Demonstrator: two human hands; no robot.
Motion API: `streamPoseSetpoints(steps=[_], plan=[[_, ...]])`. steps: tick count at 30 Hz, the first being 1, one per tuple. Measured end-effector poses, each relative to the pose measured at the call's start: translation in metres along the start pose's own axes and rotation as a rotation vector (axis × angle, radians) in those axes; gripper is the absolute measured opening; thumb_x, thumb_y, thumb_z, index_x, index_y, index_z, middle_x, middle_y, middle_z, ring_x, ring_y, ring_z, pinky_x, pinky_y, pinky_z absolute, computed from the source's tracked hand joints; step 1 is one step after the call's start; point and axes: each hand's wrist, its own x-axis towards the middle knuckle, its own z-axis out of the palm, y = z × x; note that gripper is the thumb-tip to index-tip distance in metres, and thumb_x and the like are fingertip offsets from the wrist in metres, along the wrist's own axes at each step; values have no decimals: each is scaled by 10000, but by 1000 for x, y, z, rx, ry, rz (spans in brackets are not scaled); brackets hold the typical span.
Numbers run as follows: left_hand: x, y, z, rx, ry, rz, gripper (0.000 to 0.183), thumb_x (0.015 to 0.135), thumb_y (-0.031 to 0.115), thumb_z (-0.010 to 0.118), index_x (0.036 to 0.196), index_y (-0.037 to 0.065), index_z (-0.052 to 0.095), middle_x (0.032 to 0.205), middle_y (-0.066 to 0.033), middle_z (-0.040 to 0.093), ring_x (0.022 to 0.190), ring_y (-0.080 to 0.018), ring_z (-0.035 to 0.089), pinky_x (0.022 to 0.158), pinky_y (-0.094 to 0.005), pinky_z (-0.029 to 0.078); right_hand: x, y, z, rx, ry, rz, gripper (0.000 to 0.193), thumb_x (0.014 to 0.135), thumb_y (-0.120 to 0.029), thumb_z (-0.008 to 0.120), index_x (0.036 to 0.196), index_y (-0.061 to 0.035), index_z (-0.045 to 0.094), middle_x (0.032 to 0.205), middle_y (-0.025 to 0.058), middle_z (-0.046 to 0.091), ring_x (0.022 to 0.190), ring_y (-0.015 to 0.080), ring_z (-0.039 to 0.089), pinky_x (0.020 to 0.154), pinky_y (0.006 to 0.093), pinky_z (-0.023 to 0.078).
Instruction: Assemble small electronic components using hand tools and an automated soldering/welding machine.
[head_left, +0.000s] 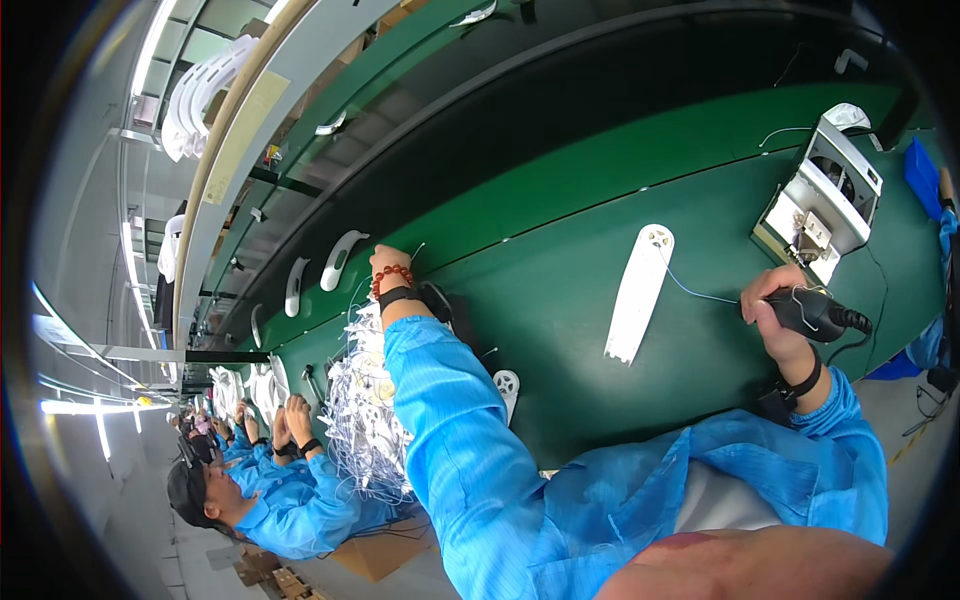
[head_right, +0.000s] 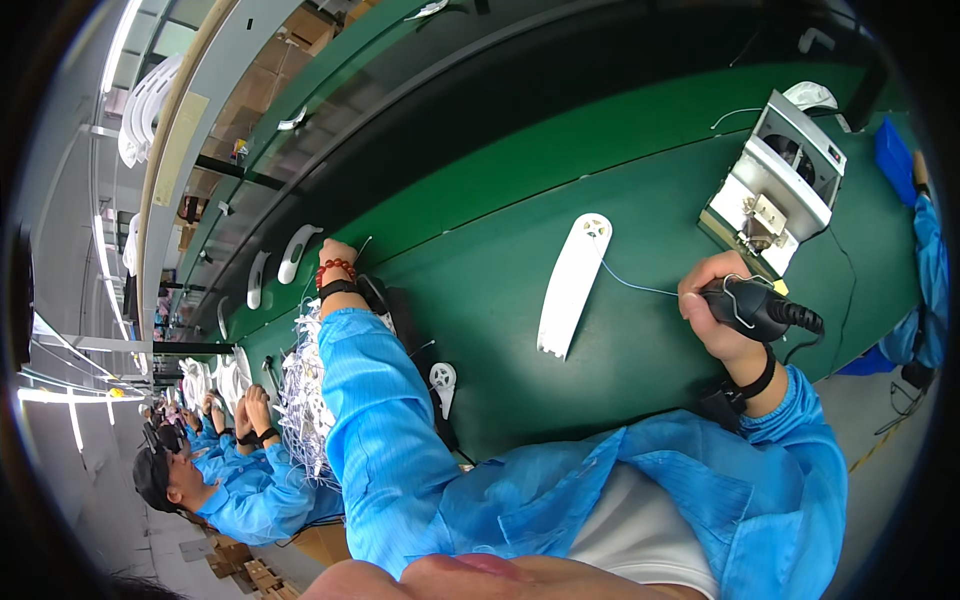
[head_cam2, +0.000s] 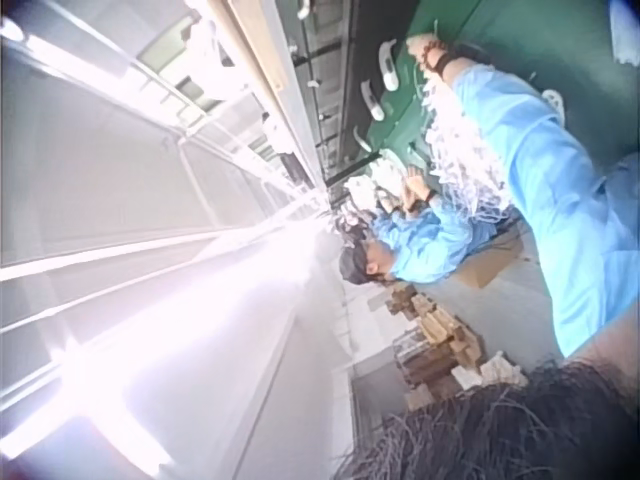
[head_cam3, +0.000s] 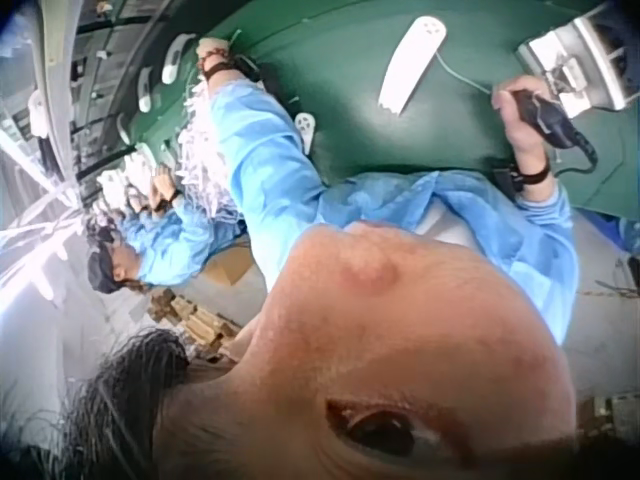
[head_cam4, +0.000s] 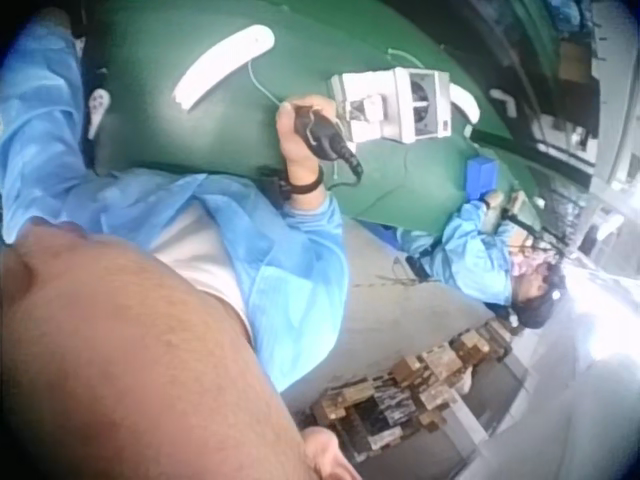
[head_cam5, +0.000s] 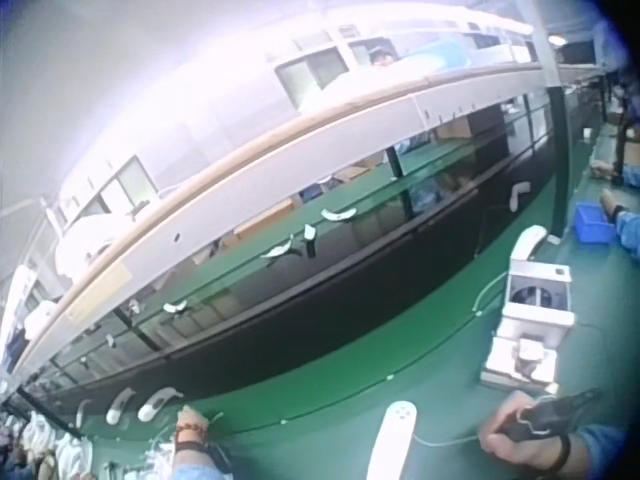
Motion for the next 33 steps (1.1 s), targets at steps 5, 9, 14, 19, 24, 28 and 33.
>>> streamPoseSetpoints(steps=[5, 9, 14, 19, 24, 28, 33], plan=[[-35, 20, 1, -79, 11, -33, 583, 810, 185, 766, 1317, -5, 548, 1265, -283, 629, 1229, -407, 595, 1035, -414, 512, -6, -3, -5, -59, -16, -15, 245, 881, 22, 651, 1028, -52, 469, 826, 75, 582, 700, 126, 554, 644, 269, 473], [-41, 8, 10, -57, 103, -37, 561, 807, 185, 764, 1303, 14, 565, 1136, -257, 676, 1060, -385, 686, 882, -426, 587, -9, -6, -8, -103, -3, 13, 243, 865, 38, 658, 1020, -53, 494, 846, 66, 601, 714, 114, 563, 657, 264, 475], [-53, -23, -27, -653, 18, -53, 328, 802, 121, 672, 1109, 21, 610, 888, -142, 675, 635, -263, 678, 494, -367, 560, -8, 6, -8, -107, 44, 43, 238, 856, 37, 672, 1002, -65, 514, 846, 53, 605, 717, 107, 565, 662, 264, 478], [-82, -89, -81, -923, -16, 61, 329, 855, 105, 616, 1172, 34, 565, 1019, -108, 658, 864, -233, 678, 638, -369, 593, -4, -1, -6, -36, 104, 51, 236, 851, 38, 679, 999, -65, 526, 841, 40, 610, 726, 104, 572, 673, 266, 482], [-145, -142, -125, -985, -47, 14, 383, 898, 64, 535, 1281, 73, 542, 1160, -88, 646, 953, -210, 665, 718, -341, 569, -5, -2, -3, -120, 56, 28, 246, 840, 51, 682, 996, -67, 534, 841, 37, 615, 739, 103, 584, 676, 267, 488], [-197, -151, -143, -958, 32, 96, 488, 890, 69, 541, 1376, 82, 499, 1277, -95, 603, 984, -203, 663, 695, -315, 547, -6, -7, -3, -191, 85, 39, 244, 824, 59, 698, 964, -72, 548, 835, 33, 615, 741, 102, 588, 670, 263, 488], [-211, -202, -123, -107, 303, 521, 466, 778, 7, 571, 1241, 56, 590, 1269, -189, 581, 1055, -373, 629, 862, -441, 532, -2, -5, -4, -116, 93, 15, 275, 826, 70, 704, 996, -76, 545, 856, 40, 593, 771, 123, 590, 685, 290, 489]])
